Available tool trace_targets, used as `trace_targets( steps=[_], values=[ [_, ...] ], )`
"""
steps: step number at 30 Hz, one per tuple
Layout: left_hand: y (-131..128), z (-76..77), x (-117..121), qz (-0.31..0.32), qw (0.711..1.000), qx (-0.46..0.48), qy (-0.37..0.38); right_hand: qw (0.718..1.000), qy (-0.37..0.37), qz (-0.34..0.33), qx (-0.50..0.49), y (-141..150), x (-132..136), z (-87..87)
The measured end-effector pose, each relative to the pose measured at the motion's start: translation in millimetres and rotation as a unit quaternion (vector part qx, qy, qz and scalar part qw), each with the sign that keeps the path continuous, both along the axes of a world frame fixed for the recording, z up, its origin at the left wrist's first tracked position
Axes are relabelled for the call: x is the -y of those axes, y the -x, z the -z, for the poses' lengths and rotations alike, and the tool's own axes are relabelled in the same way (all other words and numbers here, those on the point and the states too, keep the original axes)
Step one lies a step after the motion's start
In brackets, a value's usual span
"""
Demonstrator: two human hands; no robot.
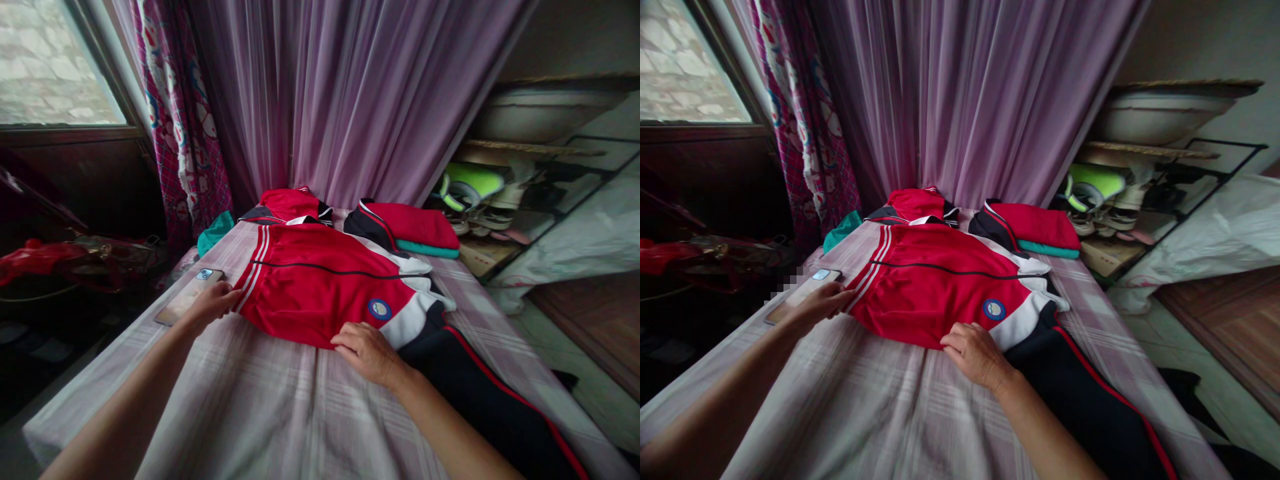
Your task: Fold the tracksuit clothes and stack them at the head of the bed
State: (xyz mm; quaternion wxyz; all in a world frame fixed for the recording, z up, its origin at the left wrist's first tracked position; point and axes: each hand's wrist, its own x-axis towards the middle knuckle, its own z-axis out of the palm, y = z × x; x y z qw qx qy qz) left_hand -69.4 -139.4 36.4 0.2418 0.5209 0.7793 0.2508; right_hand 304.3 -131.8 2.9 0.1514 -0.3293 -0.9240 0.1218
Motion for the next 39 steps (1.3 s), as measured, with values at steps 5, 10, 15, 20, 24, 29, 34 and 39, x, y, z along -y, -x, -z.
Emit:
trace_targets(
  steps=[5, 10, 15, 20, 24, 29, 34, 39],
  values=[
    [7.8, 7.2, 12.5, -0.025, 0.997, -0.067, -0.020, 0.999, 0.049, -0.006, 0.022, -2.1, 6.3, -8.3],
    [0.3, 19.7, 31.4, 0.004, 0.974, -0.225, -0.027, 0.994, 0.109, 0.011, 0.026, -2.7, 1.8, -18.0],
    [-35.4, 24.8, 21.1, 0.176, 0.930, -0.277, -0.164, 0.995, 0.038, 0.076, -0.051, 28.9, -19.7, -24.1],
    [-73.9, 53.7, 5.5, 0.243, 0.915, -0.287, -0.146, 0.975, 0.014, 0.216, 0.058, 24.7, -48.3, 0.5],
    [-76.7, 66.9, 8.3, 0.231, 0.909, -0.319, -0.132, 0.907, 0.036, 0.388, 0.159, -42.8, -66.3, 19.9],
    [-74.5, 64.1, 9.3, 0.230, 0.904, -0.336, -0.127, 0.877, 0.026, 0.442, 0.189, -79.1, -71.9, 21.0],
    [-76.0, 62.9, 7.0, 0.238, 0.908, -0.326, -0.115, 0.888, -0.011, 0.430, 0.164, -73.4, -68.0, 18.9],
    [-72.2, 59.0, 4.8, 0.239, 0.928, -0.268, -0.099, 0.871, 0.021, 0.450, 0.193, -91.2, -66.7, 25.0]
  ],
)
